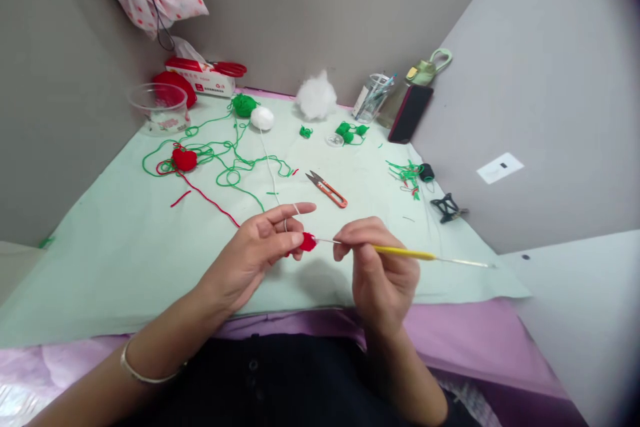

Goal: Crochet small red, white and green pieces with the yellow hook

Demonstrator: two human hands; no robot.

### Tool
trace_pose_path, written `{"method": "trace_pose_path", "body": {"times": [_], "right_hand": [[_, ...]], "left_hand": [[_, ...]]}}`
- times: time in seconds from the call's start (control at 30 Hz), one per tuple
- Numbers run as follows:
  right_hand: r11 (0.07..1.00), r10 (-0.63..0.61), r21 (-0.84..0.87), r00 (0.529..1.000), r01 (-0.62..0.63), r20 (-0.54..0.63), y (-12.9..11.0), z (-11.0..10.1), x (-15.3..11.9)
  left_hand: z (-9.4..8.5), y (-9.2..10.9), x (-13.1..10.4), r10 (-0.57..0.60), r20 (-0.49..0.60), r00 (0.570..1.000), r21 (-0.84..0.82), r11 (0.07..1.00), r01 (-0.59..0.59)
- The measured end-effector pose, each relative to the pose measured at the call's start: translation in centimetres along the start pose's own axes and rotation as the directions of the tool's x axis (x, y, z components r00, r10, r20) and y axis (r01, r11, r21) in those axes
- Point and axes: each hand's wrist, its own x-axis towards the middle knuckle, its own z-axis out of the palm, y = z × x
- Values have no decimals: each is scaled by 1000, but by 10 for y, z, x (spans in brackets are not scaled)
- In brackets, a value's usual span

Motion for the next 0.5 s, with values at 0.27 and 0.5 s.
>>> {"method": "trace_pose_path", "body": {"times": [0.27,0.5], "right_hand": [[1000,-1,-21,1000,2,22,3,14,-2],[935,-230,-274,973,225,14,14,18,-12]], "left_hand": [[8,-9,-1,149,-29,988,78,986,-146],[10,-13,2,-36,8,999,-150,988,37]]}}
